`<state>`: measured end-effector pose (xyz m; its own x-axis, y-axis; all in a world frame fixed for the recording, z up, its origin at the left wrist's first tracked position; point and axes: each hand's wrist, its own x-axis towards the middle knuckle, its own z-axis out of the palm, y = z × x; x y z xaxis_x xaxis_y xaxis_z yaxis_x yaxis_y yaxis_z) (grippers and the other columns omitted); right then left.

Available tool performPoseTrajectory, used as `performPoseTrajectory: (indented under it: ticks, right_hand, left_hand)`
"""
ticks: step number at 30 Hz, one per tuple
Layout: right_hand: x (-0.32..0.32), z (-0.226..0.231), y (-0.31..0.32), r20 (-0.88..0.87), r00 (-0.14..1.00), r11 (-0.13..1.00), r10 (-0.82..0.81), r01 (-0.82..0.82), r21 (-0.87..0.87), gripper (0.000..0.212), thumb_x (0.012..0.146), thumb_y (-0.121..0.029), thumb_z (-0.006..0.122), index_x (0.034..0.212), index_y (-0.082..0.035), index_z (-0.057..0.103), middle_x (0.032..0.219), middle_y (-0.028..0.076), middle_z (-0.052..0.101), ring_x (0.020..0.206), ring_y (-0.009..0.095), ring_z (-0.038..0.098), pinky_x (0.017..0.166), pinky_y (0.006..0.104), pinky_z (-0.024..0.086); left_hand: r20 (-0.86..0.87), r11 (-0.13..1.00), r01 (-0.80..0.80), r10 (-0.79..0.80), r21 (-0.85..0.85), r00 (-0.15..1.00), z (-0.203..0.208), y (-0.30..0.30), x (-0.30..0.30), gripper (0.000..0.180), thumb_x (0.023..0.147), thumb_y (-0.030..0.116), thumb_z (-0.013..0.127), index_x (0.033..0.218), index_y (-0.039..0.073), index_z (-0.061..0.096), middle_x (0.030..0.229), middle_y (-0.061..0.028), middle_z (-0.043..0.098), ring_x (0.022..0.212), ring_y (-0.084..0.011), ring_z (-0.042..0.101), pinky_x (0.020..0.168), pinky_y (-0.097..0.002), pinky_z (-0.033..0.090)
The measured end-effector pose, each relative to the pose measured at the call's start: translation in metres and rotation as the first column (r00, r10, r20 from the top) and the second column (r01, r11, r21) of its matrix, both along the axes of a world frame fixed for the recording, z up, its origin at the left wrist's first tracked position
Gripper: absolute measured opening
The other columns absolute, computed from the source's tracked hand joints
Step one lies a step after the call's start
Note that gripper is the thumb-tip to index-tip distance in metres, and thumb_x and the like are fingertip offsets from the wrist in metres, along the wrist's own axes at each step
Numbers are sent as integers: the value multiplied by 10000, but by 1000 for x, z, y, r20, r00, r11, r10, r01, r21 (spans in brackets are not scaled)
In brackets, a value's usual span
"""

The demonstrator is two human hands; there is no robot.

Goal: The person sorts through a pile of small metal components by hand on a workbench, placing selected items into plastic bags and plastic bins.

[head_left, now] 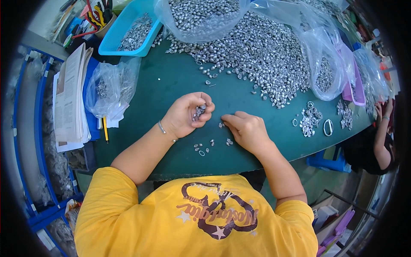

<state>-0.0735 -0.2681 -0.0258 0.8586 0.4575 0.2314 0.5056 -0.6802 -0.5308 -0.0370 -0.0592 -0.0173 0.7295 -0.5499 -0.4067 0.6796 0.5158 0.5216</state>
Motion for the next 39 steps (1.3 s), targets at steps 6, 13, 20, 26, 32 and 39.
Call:
performPoseTrajectory:
  ticks: [6, 13, 20, 26, 32, 39]
  right_hand:
    - [6, 5, -29, -738, 516, 420, 435, 608, 673, 93, 825, -60, 539, 801, -4, 609, 623, -6, 532, 482, 55, 434, 427, 186, 325]
    - [-35, 8, -21, -182, 983, 998, -3, 15, 64, 119, 712, -134, 711, 809, -67, 691, 700, 97, 611, 588, 264, 579, 551, 326, 478]
    - [-40, -2, -36, -685, 691, 574, 230, 472, 669, 83, 794, -85, 647, 769, -6, 654, 674, 21, 601, 568, 112, 542, 501, 257, 437]
    - [-43, 3, -18, -285, 956, 937, 74, 32, 349, 114, 752, -97, 684, 856, -50, 677, 682, 72, 603, 556, 190, 565, 493, 280, 449]
    - [-44, -8, -8, -2, 1000, 980, -19, 19, 198, 58, 767, -82, 659, 819, -56, 652, 658, 48, 577, 532, 193, 557, 484, 300, 453]
    - [-42, 7, -9, -621, 779, 791, 89, 324, 520, 59, 802, -59, 638, 813, -4, 658, 668, 27, 605, 591, 108, 548, 523, 250, 437]
  left_hand:
    - [523, 609, -193, -426, 769, 738, -2, -13, -17, 86, 725, 100, 707, 769, 29, 689, 640, -26, 582, 599, -142, 560, 551, -246, 459]
    - [639, 429, -589, -741, 685, 204, -18, -32, -24, 72, 725, 125, 696, 777, 76, 688, 678, -73, 573, 614, -223, 569, 589, -307, 473]
    - [87, 977, 58, -78, 207, 993, 5, -11, -16, 41, 822, 38, 561, 814, 38, 521, 624, -24, 477, 535, -70, 424, 400, -164, 283]
    - [590, 627, -196, -515, 754, 622, -3, 2, -35, 80, 776, 84, 662, 828, 27, 682, 643, -23, 548, 570, -97, 504, 492, -210, 396]
    - [551, 412, -444, -797, 796, 248, -6, -2, -48, 77, 735, 117, 686, 802, 82, 701, 706, -75, 569, 649, -223, 565, 575, -315, 466]
    - [624, 435, -502, -717, 748, 309, -12, 3, -48, 39, 745, 101, 675, 768, 69, 673, 701, -69, 561, 644, -220, 562, 567, -309, 461]
